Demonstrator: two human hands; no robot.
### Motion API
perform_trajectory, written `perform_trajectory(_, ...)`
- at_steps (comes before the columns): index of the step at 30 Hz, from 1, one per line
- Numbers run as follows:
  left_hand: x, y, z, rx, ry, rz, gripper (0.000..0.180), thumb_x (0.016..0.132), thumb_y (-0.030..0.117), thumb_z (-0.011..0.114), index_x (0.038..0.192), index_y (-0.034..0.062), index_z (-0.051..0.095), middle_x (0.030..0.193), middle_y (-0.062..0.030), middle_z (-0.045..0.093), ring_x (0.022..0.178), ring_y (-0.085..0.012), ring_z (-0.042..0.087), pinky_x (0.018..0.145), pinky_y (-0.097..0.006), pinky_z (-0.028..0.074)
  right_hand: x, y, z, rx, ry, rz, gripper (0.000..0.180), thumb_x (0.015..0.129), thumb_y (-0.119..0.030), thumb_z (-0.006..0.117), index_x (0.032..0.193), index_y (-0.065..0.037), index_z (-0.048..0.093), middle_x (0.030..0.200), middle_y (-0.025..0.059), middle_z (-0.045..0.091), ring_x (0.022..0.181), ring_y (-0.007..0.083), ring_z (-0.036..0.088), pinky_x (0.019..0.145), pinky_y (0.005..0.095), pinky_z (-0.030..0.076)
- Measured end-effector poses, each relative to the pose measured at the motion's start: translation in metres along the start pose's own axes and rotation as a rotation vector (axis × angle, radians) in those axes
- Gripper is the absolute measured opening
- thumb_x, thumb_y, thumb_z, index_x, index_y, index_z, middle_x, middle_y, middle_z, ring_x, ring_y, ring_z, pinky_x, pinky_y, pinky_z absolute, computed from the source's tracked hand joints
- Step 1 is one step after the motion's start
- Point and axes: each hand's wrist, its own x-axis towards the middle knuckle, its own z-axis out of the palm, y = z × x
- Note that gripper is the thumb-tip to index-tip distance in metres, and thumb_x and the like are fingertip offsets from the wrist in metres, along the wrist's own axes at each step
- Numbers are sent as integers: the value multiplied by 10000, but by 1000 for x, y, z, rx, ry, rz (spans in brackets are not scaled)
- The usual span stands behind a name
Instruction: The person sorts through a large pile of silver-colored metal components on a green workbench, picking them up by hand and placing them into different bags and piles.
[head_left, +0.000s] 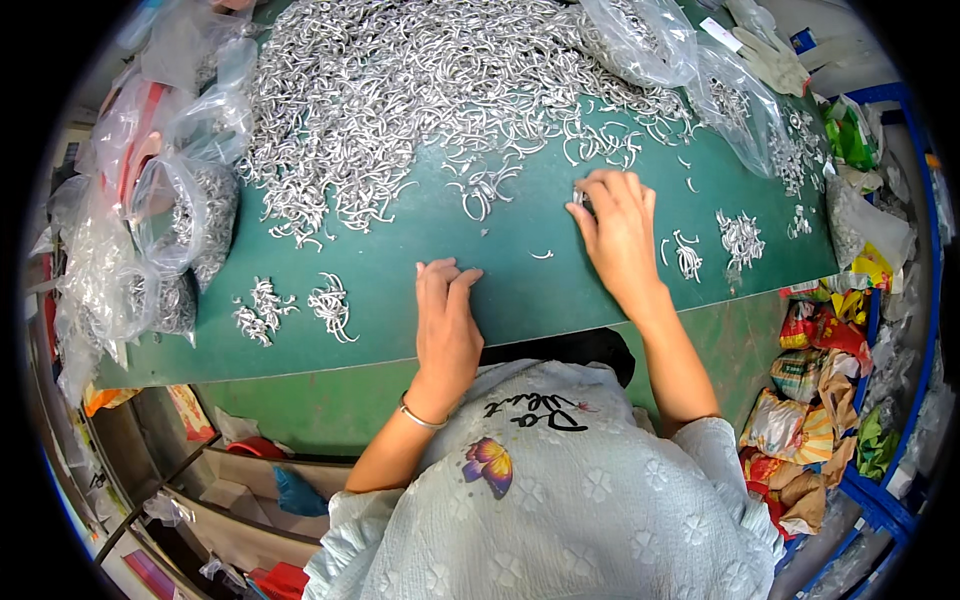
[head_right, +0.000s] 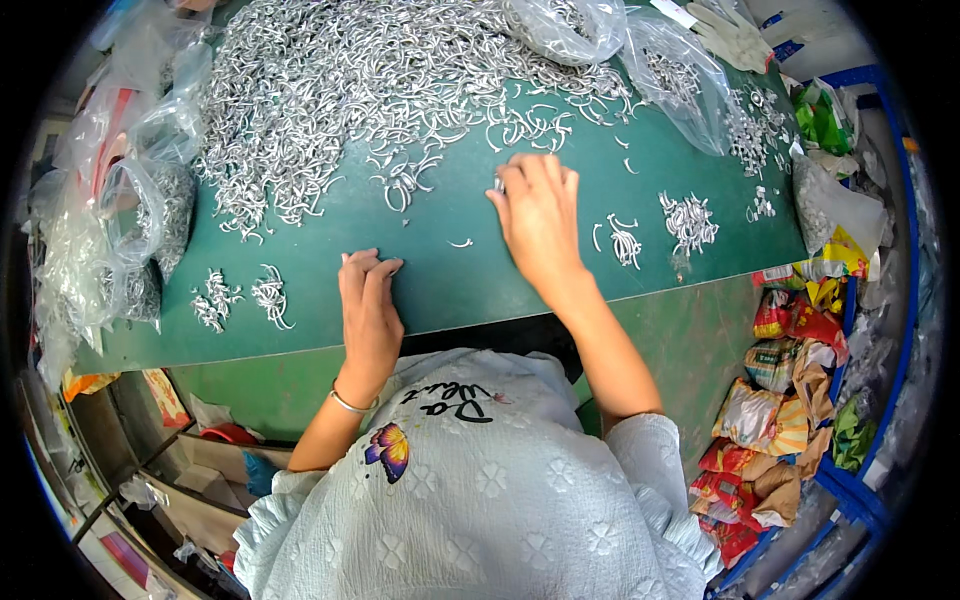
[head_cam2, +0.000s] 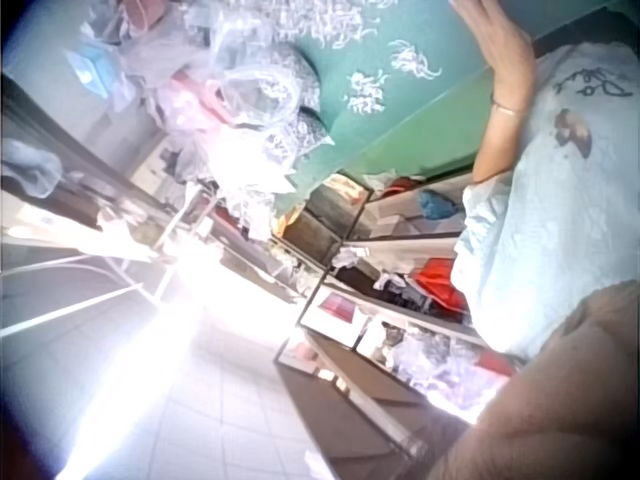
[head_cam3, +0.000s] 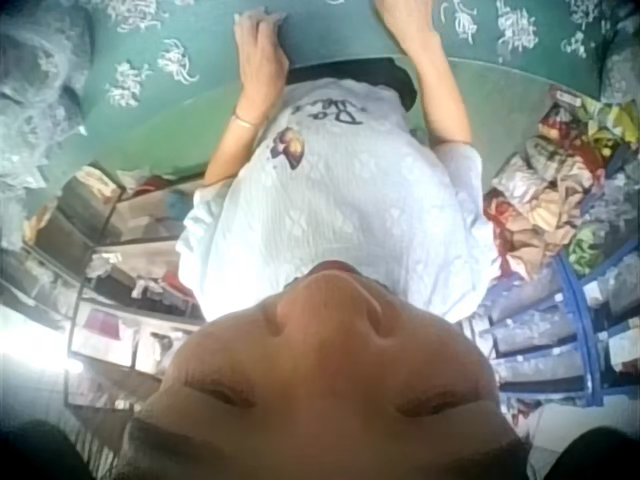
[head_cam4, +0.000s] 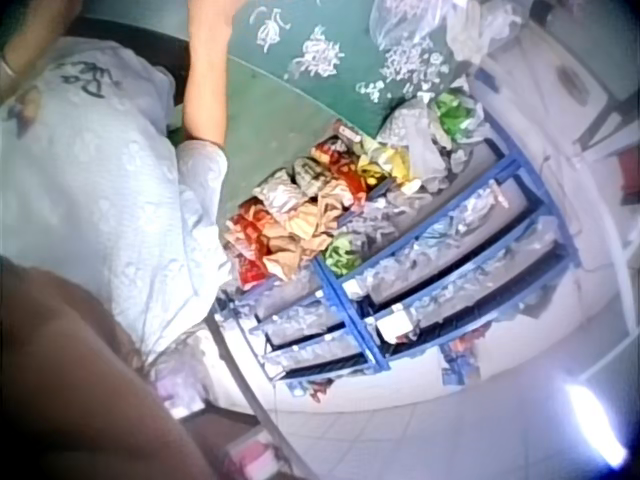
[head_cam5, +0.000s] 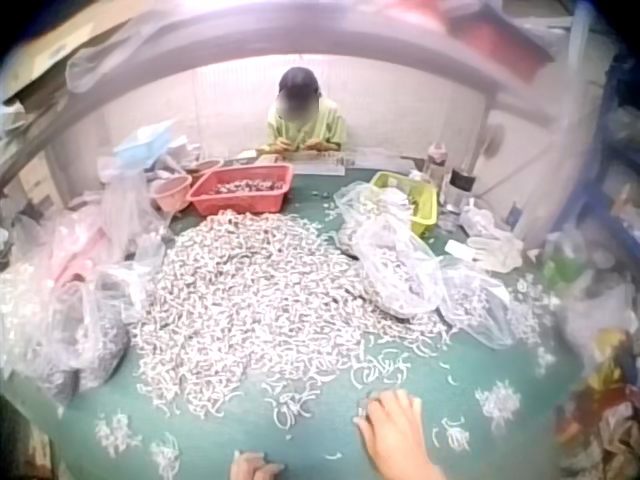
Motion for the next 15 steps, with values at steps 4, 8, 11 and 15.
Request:
perform_trajectory(4,-1,-1,0,-5,3,-2,388,757,-143,509,1114,3,558,1042,-168,488,1105,-385,514,1068,-595,343,-11,-12,-3,157,-127,-152,296,789,-115,725,1065,-36,653,1033,86,626,1005,266,553,885,393,385)
perform_trajectory(8,-1,1,1,-18,39,-24,296,827,-126,518,1085,7,576,1019,-158,508,1084,-374,532,1069,-563,344,-15,3,-18,355,-48,-41,277,788,-81,714,1059,-63,662,1074,84,636,1037,269,561,919,383,379)
perform_trajectory(11,0,2,1,-20,51,-28,250,861,-117,522,1069,7,583,1007,-155,517,1076,-369,539,1073,-546,342,-15,1,-18,58,-10,-70,253,791,-69,707,1040,-64,662,1130,90,614,1095,279,544,941,416,363)
perform_trajectory(15,0,0,1,-5,39,-37,254,862,-121,518,1072,9,581,1017,-155,513,1089,-377,531,1077,-552,332,-28,-14,-15,113,-86,-180,243,794,-55,695,1034,-65,657,1155,87,599,1123,283,534,945,446,354)
